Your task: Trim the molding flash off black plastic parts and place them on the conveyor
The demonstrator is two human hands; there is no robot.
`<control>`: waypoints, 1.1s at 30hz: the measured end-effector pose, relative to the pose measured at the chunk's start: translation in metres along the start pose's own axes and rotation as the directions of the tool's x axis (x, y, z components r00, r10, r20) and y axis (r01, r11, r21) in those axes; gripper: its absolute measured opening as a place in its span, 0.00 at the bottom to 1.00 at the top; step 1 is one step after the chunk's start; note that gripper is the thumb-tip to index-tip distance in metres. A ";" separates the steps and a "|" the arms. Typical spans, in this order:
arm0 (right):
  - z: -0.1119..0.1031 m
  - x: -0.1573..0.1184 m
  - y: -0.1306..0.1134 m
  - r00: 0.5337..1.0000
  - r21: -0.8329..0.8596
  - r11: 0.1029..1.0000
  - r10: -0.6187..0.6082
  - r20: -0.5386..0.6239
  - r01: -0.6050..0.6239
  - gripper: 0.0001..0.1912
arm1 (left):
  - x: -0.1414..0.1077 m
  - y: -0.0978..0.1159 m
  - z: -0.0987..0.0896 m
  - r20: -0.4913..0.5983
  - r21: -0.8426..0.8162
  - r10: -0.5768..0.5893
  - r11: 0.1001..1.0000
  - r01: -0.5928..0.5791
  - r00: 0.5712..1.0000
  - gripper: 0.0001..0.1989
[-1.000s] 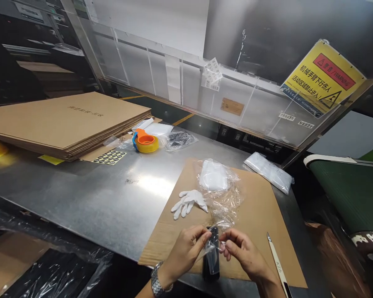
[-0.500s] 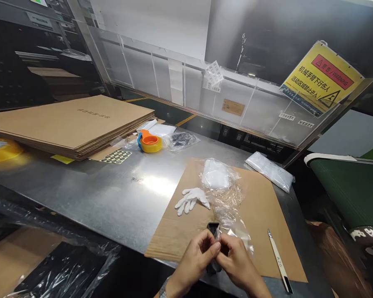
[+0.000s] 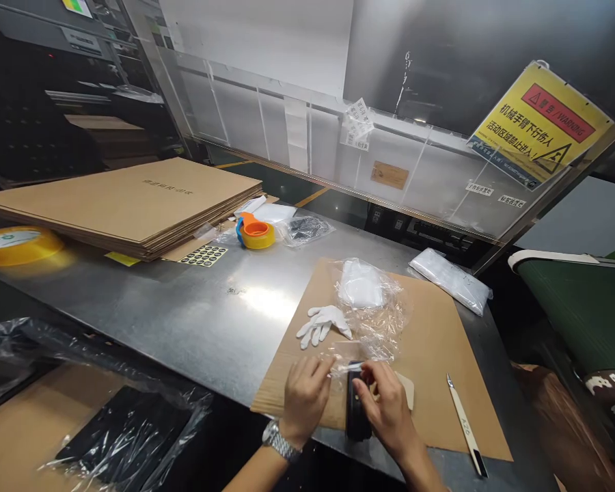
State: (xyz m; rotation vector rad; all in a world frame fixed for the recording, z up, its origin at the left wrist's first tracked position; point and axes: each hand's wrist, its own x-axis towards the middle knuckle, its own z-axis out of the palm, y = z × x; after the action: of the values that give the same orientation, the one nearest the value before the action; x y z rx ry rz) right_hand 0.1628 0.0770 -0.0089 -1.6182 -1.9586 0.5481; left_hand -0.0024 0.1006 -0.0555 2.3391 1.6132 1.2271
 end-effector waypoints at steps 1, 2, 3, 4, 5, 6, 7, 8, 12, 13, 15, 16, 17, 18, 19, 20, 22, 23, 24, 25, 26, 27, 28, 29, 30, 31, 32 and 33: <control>0.005 -0.004 0.007 0.999 -0.028 0.999 0.044 -0.030 -0.044 0.11 | 0.000 -0.008 0.004 -0.015 0.016 -0.033 0.999 0.033 0.999 0.13; 0.011 -0.009 0.016 0.995 -0.053 0.995 0.085 -0.050 -0.088 0.12 | -0.002 -0.014 0.007 -0.022 0.032 -0.054 0.998 0.055 0.998 0.13; 0.017 -0.016 0.024 0.991 -0.073 0.990 0.120 -0.059 -0.124 0.13 | -0.004 -0.020 0.011 -0.020 0.043 -0.071 0.996 0.072 0.997 0.13; 0.022 -0.023 0.032 0.988 -0.086 0.985 0.145 -0.058 -0.149 0.13 | -0.008 -0.024 0.014 -0.010 0.050 -0.087 0.995 0.087 0.996 0.13; 0.026 -0.031 0.040 0.986 -0.090 0.982 0.161 -0.050 -0.165 0.14 | -0.012 -0.027 0.018 0.005 0.053 -0.101 0.994 0.101 0.995 0.13; 0.029 -0.039 0.046 0.984 -0.086 0.981 0.171 -0.038 -0.174 0.15 | -0.016 -0.028 0.021 0.024 0.053 -0.118 0.992 0.116 0.993 0.13; 0.030 -0.046 0.050 0.984 -0.075 0.981 0.176 -0.027 -0.178 0.17 | -0.020 -0.027 0.023 0.046 0.050 -0.137 0.990 0.135 0.989 0.13; 0.030 -0.053 0.053 0.984 -0.064 0.982 0.175 -0.014 -0.176 0.19 | -0.023 -0.026 0.025 0.068 0.045 -0.159 0.987 0.156 0.985 0.13; 0.029 -0.069 0.052 0.970 0.178 0.964 0.163 0.179 -0.195 0.24 | -0.025 -0.018 0.027 0.189 -0.016 -0.229 0.972 0.236 0.955 0.13; 0.031 -0.071 0.050 0.952 0.264 0.936 0.166 0.258 -0.235 0.25 | -0.023 -0.017 0.025 0.228 -0.043 -0.234 0.967 0.250 0.945 0.13; 0.038 -0.071 0.047 0.904 0.363 0.870 0.185 0.386 -0.333 0.28 | -0.019 -0.016 0.020 0.308 -0.102 -0.225 0.958 0.267 0.925 0.12; 0.042 -0.071 0.047 0.885 0.365 0.853 0.207 0.417 -0.372 0.29 | -0.017 -0.016 0.017 0.344 -0.129 -0.214 0.954 0.271 0.914 0.12; 0.047 -0.069 0.048 0.874 0.350 0.848 0.235 0.425 -0.398 0.31 | -0.016 -0.017 0.014 0.375 -0.150 -0.202 0.950 0.274 0.905 0.12; 0.051 -0.068 0.050 0.872 0.330 0.849 0.262 0.414 -0.412 0.32 | -0.015 -0.018 0.010 0.401 -0.165 -0.191 0.947 0.276 0.896 0.12; 0.054 -0.067 0.052 0.874 0.309 0.855 0.285 0.393 -0.417 0.33 | -0.015 -0.019 0.008 0.422 -0.172 -0.183 0.945 0.277 0.888 0.12; 0.057 -0.066 0.053 0.883 0.286 0.866 0.301 0.359 -0.412 0.34 | -0.016 -0.019 0.005 0.435 -0.173 -0.180 0.945 0.278 0.882 0.12; 0.059 -0.065 0.055 0.912 0.224 0.901 0.310 0.270 -0.372 0.33 | -0.018 -0.018 0.003 0.442 -0.160 -0.183 0.947 0.278 0.878 0.13; 0.059 -0.065 0.055 0.927 0.186 0.920 0.301 0.224 -0.344 0.32 | -0.020 -0.016 0.003 0.437 -0.148 -0.186 0.950 0.274 0.880 0.13; 0.060 -0.065 0.054 0.940 0.145 0.938 0.288 0.182 -0.315 0.31 | -0.022 -0.013 0.003 0.429 -0.134 -0.188 0.954 0.268 0.883 0.13; 0.060 -0.065 0.051 0.951 0.100 0.952 0.272 0.145 -0.288 0.29 | -0.023 -0.008 0.003 0.420 -0.119 -0.186 0.959 0.257 0.888 0.13; 0.061 -0.065 0.049 0.960 0.056 0.963 0.256 0.113 -0.264 0.27 | -0.025 -0.003 0.004 0.415 -0.107 -0.175 0.965 0.239 0.893 0.14; 0.062 -0.065 0.046 0.967 0.014 0.970 0.240 0.085 -0.242 0.26 | -0.026 0.002 0.004 0.412 -0.097 -0.156 0.972 0.214 0.898 0.14; 0.062 -0.063 0.043 0.973 -0.022 0.975 0.223 0.062 -0.222 0.25 | -0.028 0.008 0.004 0.413 -0.092 -0.130 0.979 0.183 0.901 0.14; 0.062 -0.061 0.040 0.978 -0.051 0.978 0.205 0.044 -0.203 0.24 | -0.029 0.013 0.003 0.416 -0.091 -0.098 0.985 0.148 0.904 0.14; 0.061 -0.058 0.037 0.982 -0.074 0.980 0.189 0.029 -0.186 0.23 | -0.029 0.018 0.001 0.419 -0.092 -0.065 0.989 0.114 0.906 0.13; 0.058 -0.054 0.035 0.985 -0.092 0.981 0.174 0.018 -0.171 0.23 | -0.030 0.022 -0.001 0.419 -0.094 -0.036 0.992 0.083 0.907 0.13; 0.054 -0.049 0.033 0.987 -0.105 0.982 0.160 0.010 -0.158 0.22 | -0.029 0.025 -0.005 0.418 -0.095 -0.016 0.994 0.061 0.908 0.13; 0.050 -0.043 0.030 0.989 -0.111 0.983 0.150 0.000 -0.149 0.22 | -0.029 0.027 -0.009 0.410 -0.094 -0.001 0.995 0.043 0.912 0.13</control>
State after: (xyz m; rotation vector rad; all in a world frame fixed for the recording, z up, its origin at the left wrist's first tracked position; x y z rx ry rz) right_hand 0.1603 0.0420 -0.0721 -1.8454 -1.9138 0.5127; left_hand 0.0089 0.0618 -0.0539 2.3059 1.3953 0.7227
